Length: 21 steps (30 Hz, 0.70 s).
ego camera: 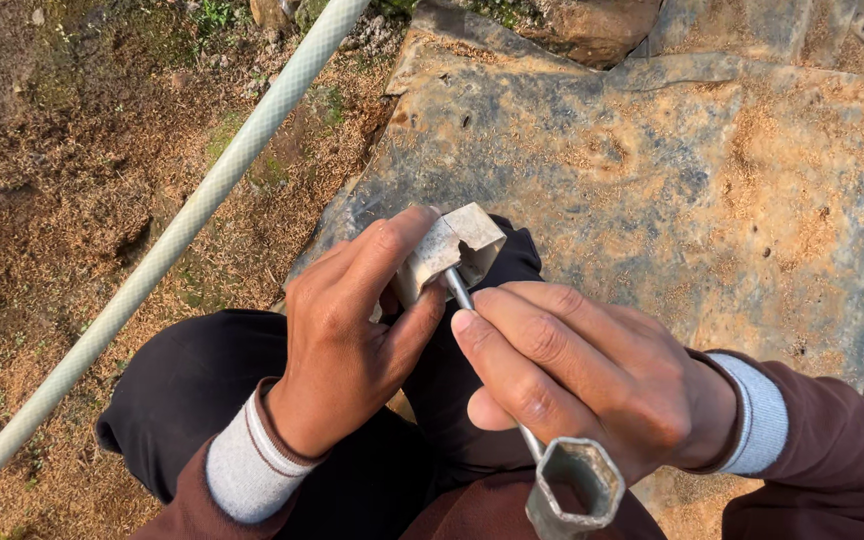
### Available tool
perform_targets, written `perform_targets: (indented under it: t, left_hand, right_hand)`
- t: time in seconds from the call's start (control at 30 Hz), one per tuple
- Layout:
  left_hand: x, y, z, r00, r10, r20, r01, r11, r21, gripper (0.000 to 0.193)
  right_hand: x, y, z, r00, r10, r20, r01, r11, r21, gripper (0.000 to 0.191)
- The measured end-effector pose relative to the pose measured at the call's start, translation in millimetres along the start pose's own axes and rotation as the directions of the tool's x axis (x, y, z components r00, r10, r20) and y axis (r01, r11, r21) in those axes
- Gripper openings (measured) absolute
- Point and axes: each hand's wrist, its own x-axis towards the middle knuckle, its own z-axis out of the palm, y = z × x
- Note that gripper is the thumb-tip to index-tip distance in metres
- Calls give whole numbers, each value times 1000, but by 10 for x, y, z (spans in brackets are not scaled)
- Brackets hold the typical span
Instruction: The person uses a metal tool to pry and adjust internal parts of a small white plastic electrical component. They repeatedly insert the tool into the housing, manipulate internal pieces, and occasionally use a hammer to tap the tool. The person also uses their fingers to adjust small internal parts.
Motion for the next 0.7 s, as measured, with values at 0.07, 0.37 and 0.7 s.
perform_targets:
  t: [0.07,0.37,0.7]
  left_hand:
    - [-34,-39,-4,1000,22,10,-22,1000,5,44]
    - [-10,-18,42,998,-36,-48,35,999,-23,38]
    - [-124,-118,120,997,-83,-5,80,980,-183,37]
  right_hand:
    - [-33,-1,10,1000,7,6,-7,1000,5,33]
    - [112,33,26,988,135,-72,-120,976,183,33]
    - [-687,248,285,727,628,-278,-396,713,579,24]
